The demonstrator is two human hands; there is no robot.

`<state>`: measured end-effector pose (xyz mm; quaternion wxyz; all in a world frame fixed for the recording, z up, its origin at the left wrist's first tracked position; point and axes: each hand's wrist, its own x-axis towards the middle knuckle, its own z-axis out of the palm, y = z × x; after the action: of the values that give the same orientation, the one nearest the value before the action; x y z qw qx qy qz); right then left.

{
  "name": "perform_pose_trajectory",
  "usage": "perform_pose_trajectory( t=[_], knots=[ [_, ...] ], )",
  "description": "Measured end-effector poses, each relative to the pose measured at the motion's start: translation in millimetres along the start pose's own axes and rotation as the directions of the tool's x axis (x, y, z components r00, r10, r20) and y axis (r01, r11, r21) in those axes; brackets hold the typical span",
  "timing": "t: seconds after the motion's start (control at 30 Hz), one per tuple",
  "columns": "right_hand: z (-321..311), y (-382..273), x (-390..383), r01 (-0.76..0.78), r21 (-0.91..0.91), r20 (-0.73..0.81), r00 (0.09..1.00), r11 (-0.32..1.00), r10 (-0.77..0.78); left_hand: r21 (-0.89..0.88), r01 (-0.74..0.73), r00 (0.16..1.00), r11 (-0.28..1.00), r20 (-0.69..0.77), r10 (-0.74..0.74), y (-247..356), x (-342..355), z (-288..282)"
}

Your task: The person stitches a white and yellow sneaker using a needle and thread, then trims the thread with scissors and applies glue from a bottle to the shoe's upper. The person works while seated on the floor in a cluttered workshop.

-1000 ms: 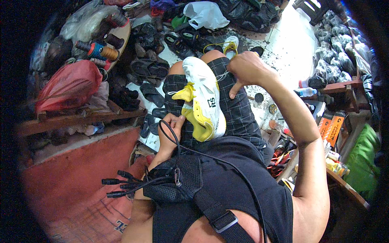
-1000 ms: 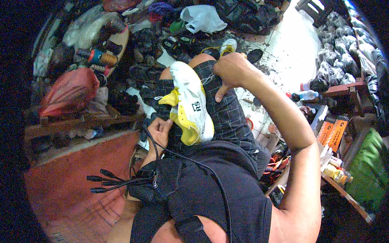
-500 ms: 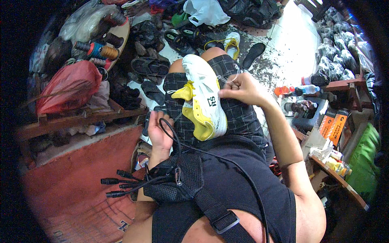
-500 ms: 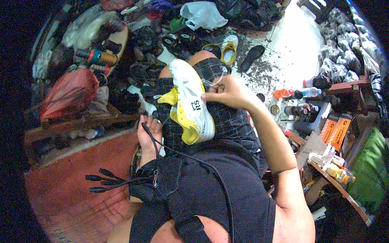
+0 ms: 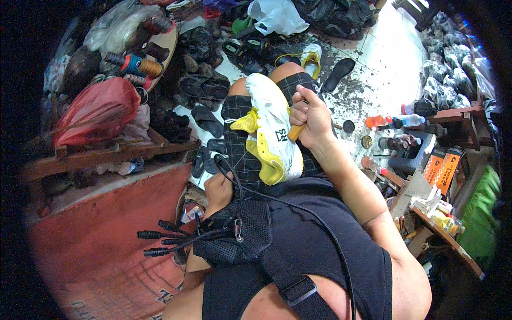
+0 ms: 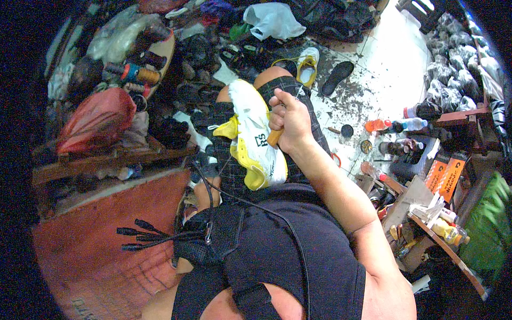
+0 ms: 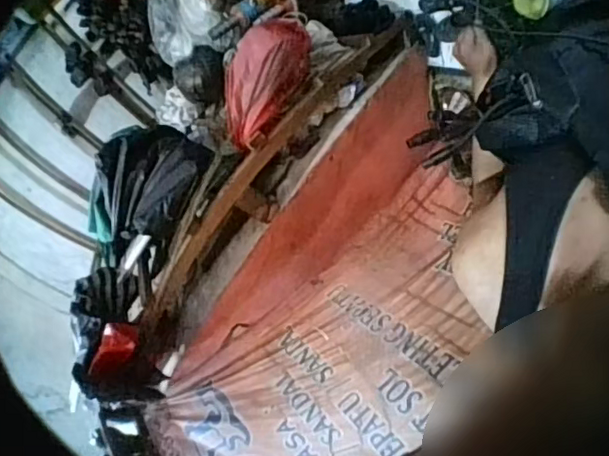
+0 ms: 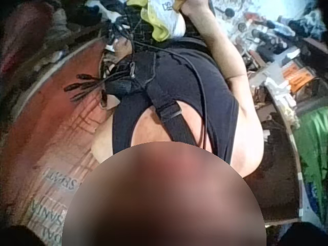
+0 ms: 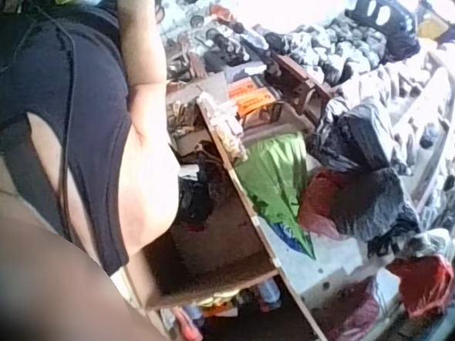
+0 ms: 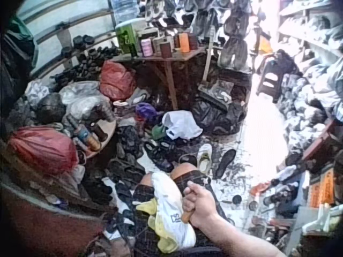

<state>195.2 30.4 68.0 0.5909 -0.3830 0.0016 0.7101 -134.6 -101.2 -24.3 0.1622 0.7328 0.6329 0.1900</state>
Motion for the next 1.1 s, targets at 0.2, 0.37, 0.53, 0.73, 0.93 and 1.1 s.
perform_pose_trajectory(
  t=[0.2, 0.37, 0.53, 0.73, 0.93, 1.1],
  knots=[
    [4, 6, 2, -0.087, 0.021, -0.067, 0.994, 0.996, 0.089, -0.194, 0.384, 0.922, 0.903, 0.139, -0.362, -109, -101, 0],
    [-25, -30, 2, -0.102, 0.042, 0.209, 0.974, 0.994, 0.091, -0.351, 0.586, 0.81, 0.73, 0.237, -0.537, -138, -92, 0],
    [-149, -131, -2, 0.262, -0.129, -0.004, 0.964, 0.956, -0.265, -0.993, 0.121, 0.781, 0.009, 0.089, -0.618, -113, -28, -94],
    [-220, -168, -15, -0.416, -0.688, 0.09, 0.764, -0.595, -0.639, -0.973, 0.182, 0.982, 0.145, 0.173, -0.073, -26, 24, -152],
    [-101, -67, -42, 0.416, -0.874, 0.327, 0.885, 0.249, -0.33, -0.287, 0.039, 0.971, 0.957, 0.238, 0.031, 3, 37, -117],
    [-42, -38, -54, 0.614, -0.789, 0.596, 0.758, -0.018, -0.264, -0.94, 0.218, 0.969, 0.262, 0.24, 0.056, 6, 30, -108]
  ],
)
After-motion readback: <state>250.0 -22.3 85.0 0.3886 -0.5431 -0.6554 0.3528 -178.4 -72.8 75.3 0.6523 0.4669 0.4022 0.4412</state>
